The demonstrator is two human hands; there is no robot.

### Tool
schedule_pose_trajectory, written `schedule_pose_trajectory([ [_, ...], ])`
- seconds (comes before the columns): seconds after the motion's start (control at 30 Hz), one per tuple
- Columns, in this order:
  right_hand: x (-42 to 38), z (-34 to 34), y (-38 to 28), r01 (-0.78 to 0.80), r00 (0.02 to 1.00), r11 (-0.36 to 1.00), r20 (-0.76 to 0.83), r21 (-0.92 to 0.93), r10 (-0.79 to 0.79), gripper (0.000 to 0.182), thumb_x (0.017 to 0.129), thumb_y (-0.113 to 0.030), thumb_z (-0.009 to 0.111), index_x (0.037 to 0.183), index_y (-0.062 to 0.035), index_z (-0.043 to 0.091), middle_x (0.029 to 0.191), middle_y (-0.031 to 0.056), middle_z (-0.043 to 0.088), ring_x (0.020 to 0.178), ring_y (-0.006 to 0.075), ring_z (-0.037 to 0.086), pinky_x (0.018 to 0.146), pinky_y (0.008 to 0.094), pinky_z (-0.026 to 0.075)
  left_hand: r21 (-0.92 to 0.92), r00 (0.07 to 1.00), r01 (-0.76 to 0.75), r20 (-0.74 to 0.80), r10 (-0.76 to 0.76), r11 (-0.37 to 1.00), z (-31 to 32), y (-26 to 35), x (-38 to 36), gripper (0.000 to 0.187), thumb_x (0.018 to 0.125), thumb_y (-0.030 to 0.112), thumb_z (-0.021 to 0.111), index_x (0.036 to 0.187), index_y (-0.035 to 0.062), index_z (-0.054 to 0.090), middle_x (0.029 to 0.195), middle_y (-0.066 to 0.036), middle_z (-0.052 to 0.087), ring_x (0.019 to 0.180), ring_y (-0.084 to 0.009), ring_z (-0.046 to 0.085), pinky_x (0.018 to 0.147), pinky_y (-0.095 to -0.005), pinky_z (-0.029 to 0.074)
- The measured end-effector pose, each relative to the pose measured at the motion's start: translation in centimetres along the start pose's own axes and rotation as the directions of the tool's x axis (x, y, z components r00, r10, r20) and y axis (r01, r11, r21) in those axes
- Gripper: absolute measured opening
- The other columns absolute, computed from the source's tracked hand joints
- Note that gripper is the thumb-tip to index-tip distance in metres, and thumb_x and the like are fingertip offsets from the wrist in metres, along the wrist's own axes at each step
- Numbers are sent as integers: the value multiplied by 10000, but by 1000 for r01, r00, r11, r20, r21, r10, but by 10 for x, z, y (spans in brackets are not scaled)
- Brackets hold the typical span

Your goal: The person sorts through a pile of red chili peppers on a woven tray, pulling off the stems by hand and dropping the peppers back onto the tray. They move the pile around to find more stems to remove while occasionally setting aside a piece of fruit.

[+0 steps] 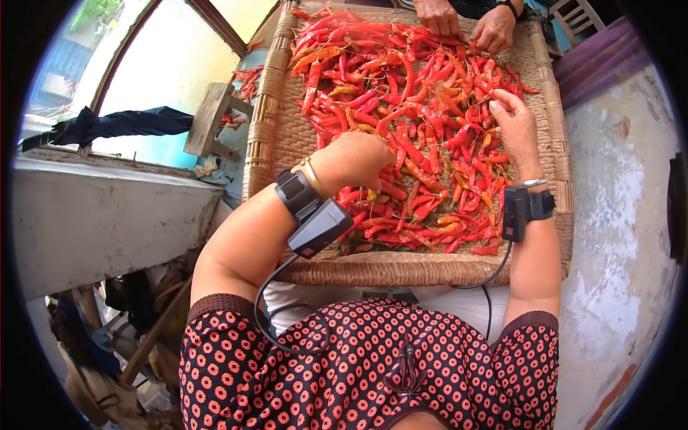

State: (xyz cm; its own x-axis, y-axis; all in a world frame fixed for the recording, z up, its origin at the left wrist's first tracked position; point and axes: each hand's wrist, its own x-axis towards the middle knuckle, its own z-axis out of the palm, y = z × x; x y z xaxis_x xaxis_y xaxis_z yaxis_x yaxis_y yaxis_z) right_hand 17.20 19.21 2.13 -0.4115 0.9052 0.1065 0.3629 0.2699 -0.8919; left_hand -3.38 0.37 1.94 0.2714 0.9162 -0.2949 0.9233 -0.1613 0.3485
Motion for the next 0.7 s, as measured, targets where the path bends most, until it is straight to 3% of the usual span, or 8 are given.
schedule_pose_trajectory([
  [0.07, -8, 8, 0, 14, 955, 998, 298, -58, 4, 147, 782, -120, 622, 905, -47, 657, 756, 16, 625, 712, 81, 570, 637, 236, 462, 47, 1000, 8, -7, -7, 999, 4, 0, 2, 316, 625, 210, 697, 892, 72, 599, 771, -126, 589, 795, -315, 588, 689, -415, 473],
  [0.13, -26, 24, -7, 319, 771, 946, 596, -59, -223, 164, 749, -160, 645, 879, -61, 660, 761, 66, 637, 708, 158, 604, 657, 289, 473, 66, 1000, 10, -13, -9, 998, 6, 0, 4, 285, 627, 200, 686, 862, 68, 592, 767, -125, 588, 784, -315, 588, 680, -414, 476],
  [0.2, -38, 39, -8, 501, 590, 842, 791, -201, -162, 206, 714, -226, 660, 837, -61, 651, 789, 120, 627, 754, 265, 609, 685, 357, 475, 86, 1000, 15, -17, -14, 996, 3, 0, 4, 256, 629, 190, 676, 832, 64, 585, 763, -124, 587, 774, -315, 588, 672, -413, 478],
  [0.23, -43, 44, -10, 500, 590, 843, 791, -199, -163, 206, 714, -226, 660, 837, -61, 651, 789, 120, 627, 754, 265, 609, 685, 357, 475, 94, 999, 45, -19, -43, 995, 0, 1, 4, 228, 638, 181, 658, 813, 60, 577, 759, -121, 587, 765, -312, 589, 663, -414, 480],
  [0.3, -51, 51, -12, 580, 588, 724, 807, -375, -53, 236, 702, -281, 656, 789, -63, 635, 810, 127, 620, 794, 308, 596, 692, 396, 471, 101, 997, 73, -21, -71, 992, -2, -2, 5, 201, 647, 172, 639, 795, 56, 570, 755, -119, 587, 756, -310, 589, 653, -414, 481],
  [0.53, -49, 54, -4, 663, 626, 615, 766, -427, -143, 191, 688, -249, 628, 743, -67, 619, 785, 122, 617, 769, 298, 599, 654, 393, 473, 81, 941, 184, -301, -152, 980, -7, -3, 8, 190, 678, 183, 612, 819, 58, 584, 787, -114, 586, 756, -298, 593, 640, -417, 483],
  [0.6, -34, 40, -4, 481, 649, 789, 760, -382, -28, 162, 681, -214, 602, 738, -65, 630, 719, 119, 617, 717, 287, 604, 629, 384, 472, 51, 920, 210, -349, -179, 976, -7, -5, 8, 197, 684, 189, 612, 833, 63, 590, 796, -113, 585, 751, -297, 593, 636, -416, 483],
  [0.7, -15, 12, 3, 307, 731, 918, 680, -250, -59, 153, 696, -180, 604, 754, -43, 640, 652, 69, 602, 577, 175, 576, 554, 315, 453, -32, 866, 153, -477, -150, 988, -8, -7, 8, 202, 695, 192, 612, 851, 65, 598, 763, -112, 592, 729, -309, 590, 624, -418, 480],
])
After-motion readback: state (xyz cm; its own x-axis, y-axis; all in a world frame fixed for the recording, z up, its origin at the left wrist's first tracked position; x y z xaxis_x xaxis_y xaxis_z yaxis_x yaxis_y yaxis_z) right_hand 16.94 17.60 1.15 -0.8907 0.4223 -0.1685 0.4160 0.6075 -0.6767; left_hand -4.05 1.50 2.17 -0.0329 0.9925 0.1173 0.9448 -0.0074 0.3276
